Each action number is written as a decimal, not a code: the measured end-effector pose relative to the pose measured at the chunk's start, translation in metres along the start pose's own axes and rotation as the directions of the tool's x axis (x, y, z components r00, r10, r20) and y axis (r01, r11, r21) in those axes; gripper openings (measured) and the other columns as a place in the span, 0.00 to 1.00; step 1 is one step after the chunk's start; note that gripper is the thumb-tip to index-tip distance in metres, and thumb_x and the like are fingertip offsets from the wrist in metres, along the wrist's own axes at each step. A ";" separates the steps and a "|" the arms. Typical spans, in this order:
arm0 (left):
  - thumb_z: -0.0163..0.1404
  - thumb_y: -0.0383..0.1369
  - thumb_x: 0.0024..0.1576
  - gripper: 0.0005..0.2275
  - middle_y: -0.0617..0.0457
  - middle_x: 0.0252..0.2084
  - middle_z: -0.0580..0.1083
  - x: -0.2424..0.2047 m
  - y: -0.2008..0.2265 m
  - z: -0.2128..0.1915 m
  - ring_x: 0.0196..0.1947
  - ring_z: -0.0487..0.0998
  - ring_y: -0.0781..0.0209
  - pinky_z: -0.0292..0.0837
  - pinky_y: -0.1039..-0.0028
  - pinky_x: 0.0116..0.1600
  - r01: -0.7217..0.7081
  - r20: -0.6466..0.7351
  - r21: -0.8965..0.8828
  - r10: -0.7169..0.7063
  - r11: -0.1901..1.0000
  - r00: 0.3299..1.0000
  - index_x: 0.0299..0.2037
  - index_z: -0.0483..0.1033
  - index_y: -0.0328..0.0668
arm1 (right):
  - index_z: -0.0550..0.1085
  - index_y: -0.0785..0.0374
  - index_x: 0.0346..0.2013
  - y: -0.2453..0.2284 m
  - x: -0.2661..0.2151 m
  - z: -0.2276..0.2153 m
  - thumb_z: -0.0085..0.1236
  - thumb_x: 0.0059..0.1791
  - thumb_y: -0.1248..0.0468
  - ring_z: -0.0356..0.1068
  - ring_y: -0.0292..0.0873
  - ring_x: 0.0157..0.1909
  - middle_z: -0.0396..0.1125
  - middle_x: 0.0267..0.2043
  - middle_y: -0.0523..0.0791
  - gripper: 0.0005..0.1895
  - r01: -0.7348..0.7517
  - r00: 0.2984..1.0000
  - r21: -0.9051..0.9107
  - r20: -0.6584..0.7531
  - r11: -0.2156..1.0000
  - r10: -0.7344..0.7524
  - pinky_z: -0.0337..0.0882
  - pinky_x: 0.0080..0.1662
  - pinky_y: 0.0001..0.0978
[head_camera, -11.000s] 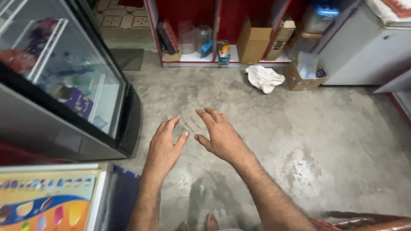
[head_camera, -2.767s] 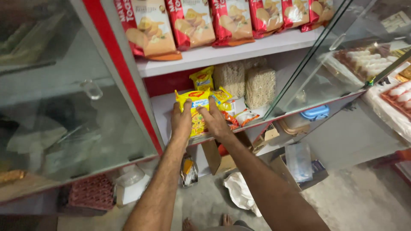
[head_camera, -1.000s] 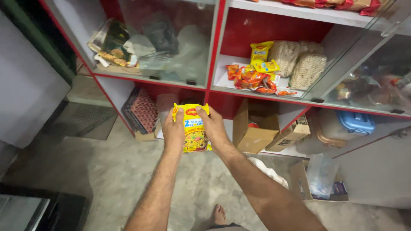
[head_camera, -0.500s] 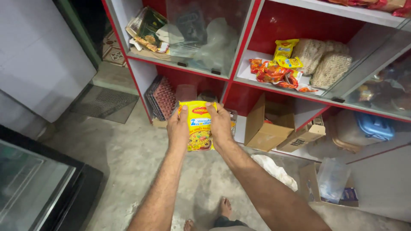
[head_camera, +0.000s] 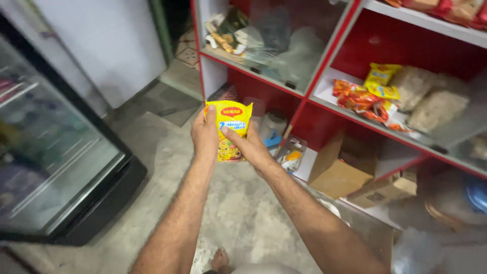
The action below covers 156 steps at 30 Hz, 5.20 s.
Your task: Organize packets of noodles and snacks on grocery store shelves.
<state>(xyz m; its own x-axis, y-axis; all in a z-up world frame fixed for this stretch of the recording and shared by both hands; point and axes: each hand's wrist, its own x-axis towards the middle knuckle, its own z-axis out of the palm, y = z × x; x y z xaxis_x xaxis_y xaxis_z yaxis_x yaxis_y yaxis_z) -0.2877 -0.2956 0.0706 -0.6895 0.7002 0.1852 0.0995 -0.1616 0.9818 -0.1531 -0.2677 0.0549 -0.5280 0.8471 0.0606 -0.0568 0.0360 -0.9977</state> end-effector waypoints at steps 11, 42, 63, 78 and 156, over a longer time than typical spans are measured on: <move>0.44 0.51 0.62 0.25 0.44 0.50 0.79 -0.101 0.018 -0.049 0.50 0.80 0.52 0.73 0.64 0.53 0.026 -0.037 0.175 -0.020 0.984 0.999 0.61 0.72 0.42 | 0.65 0.58 0.57 -0.037 -0.066 0.030 0.56 0.48 0.42 0.71 0.36 0.38 0.69 0.43 0.43 0.31 -0.096 0.995 -0.047 0.022 0.994 0.097 0.78 0.26 0.34; 0.38 0.57 0.62 0.27 0.41 0.48 0.80 -0.349 0.085 -0.432 0.51 0.81 0.43 0.73 0.56 0.54 0.200 -0.568 0.390 0.064 0.899 0.820 0.59 0.74 0.44 | 0.58 0.63 0.67 -0.049 -0.288 0.370 0.60 0.47 0.47 0.76 0.39 0.45 0.71 0.50 0.47 0.40 -0.058 0.687 -0.027 0.724 0.998 0.060 0.82 0.36 0.33; 0.42 0.55 0.61 0.26 0.38 0.46 0.80 -0.468 0.109 -0.667 0.49 0.81 0.40 0.74 0.56 0.52 0.382 -0.850 0.388 0.165 0.839 0.500 0.56 0.74 0.41 | 0.55 0.64 0.73 -0.021 -0.408 0.625 0.65 0.43 0.64 0.73 0.40 0.52 0.69 0.57 0.51 0.46 -0.024 0.257 0.136 0.958 0.990 -0.125 0.78 0.48 0.32; 0.39 0.48 0.66 0.21 0.37 0.43 0.80 -0.456 0.141 -0.790 0.46 0.80 0.36 0.72 0.54 0.50 0.436 -0.928 0.356 0.261 0.826 0.265 0.52 0.75 0.39 | 0.63 0.61 0.65 -0.049 -0.423 0.782 0.63 0.47 0.50 0.75 0.39 0.46 0.72 0.50 0.46 0.36 -0.076 0.014 0.011 1.000 0.997 -0.010 0.78 0.38 0.30; 0.49 0.42 0.60 0.23 0.34 0.54 0.74 -0.348 0.136 -1.526 0.54 0.71 0.29 0.66 0.45 0.58 0.529 -0.797 0.492 0.114 0.692 0.593 0.61 0.63 0.39 | 0.49 0.62 0.72 -0.048 -0.490 1.458 0.73 0.35 0.59 0.76 0.49 0.53 0.68 0.62 0.54 0.57 0.463 0.382 -0.131 0.922 0.877 -0.064 0.78 0.51 0.39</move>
<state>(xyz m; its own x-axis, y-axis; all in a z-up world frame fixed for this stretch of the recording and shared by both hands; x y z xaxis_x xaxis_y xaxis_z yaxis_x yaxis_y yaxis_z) -1.1288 -1.6226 0.0757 -0.9694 -0.1577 0.1881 0.0571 0.6005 0.7976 -1.1275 -1.4576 0.1159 -0.9793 -0.1674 0.1139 -0.1832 0.4932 -0.8504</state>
